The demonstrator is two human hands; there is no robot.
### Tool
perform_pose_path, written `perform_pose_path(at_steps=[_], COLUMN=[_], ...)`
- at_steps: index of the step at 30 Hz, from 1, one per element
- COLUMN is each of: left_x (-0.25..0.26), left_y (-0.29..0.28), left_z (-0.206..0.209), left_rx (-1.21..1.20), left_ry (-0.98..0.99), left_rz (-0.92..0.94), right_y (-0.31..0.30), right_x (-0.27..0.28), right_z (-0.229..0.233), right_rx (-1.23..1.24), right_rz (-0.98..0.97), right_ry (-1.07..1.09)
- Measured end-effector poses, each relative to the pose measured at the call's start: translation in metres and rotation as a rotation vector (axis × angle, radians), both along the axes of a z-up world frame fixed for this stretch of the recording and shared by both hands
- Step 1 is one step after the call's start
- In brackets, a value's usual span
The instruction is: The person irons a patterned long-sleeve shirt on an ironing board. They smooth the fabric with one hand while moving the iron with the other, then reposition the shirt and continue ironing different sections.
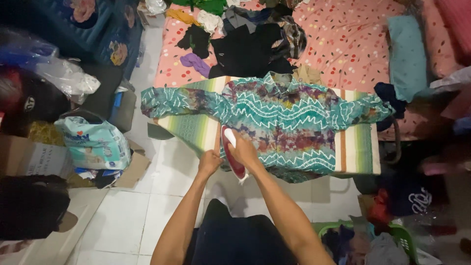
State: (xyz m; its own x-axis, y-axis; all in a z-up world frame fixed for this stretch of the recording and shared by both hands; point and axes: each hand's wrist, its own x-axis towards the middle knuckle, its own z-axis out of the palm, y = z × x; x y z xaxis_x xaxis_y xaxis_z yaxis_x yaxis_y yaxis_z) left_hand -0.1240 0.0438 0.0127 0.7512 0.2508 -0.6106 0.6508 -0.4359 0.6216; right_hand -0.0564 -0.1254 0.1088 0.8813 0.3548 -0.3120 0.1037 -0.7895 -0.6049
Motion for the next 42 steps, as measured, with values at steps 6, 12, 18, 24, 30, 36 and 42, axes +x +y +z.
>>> perform_pose_path(at_steps=[6, 12, 18, 24, 30, 36, 42], left_x=[-0.011, -0.012, -0.012, -0.026, -0.022, -0.022, -0.015], left_y=[0.005, 0.010, 0.014, 0.013, 0.016, 0.014, 0.019], left_z=[-0.013, -0.056, -0.072, -0.059, -0.069, -0.018, -0.070], left_rx=[-0.018, -0.124, -0.181, -0.190, -0.205, -0.281, -0.255], left_ry=[0.000, -0.060, -0.089, -0.145, -0.113, -0.053, -0.055], left_rz=[-0.029, -0.002, 0.001, -0.011, 0.040, 0.089, 0.113], right_y=[0.003, -0.004, 0.003, 0.001, -0.009, -0.007, -0.034], right_x=[-0.005, -0.023, -0.002, -0.045, -0.045, -0.031, -0.014], right_z=[0.006, 0.029, -0.007, 0.033, 0.013, 0.034, 0.000], right_rx=[-0.059, -0.051, -0.029, -0.040, -0.110, -0.110, -0.180], right_rz=[0.007, 0.024, 0.015, 0.058, 0.087, 0.006, -0.103], right_ry=[0.039, 0.074, 0.015, 0.038, -0.066, -0.056, -0.073])
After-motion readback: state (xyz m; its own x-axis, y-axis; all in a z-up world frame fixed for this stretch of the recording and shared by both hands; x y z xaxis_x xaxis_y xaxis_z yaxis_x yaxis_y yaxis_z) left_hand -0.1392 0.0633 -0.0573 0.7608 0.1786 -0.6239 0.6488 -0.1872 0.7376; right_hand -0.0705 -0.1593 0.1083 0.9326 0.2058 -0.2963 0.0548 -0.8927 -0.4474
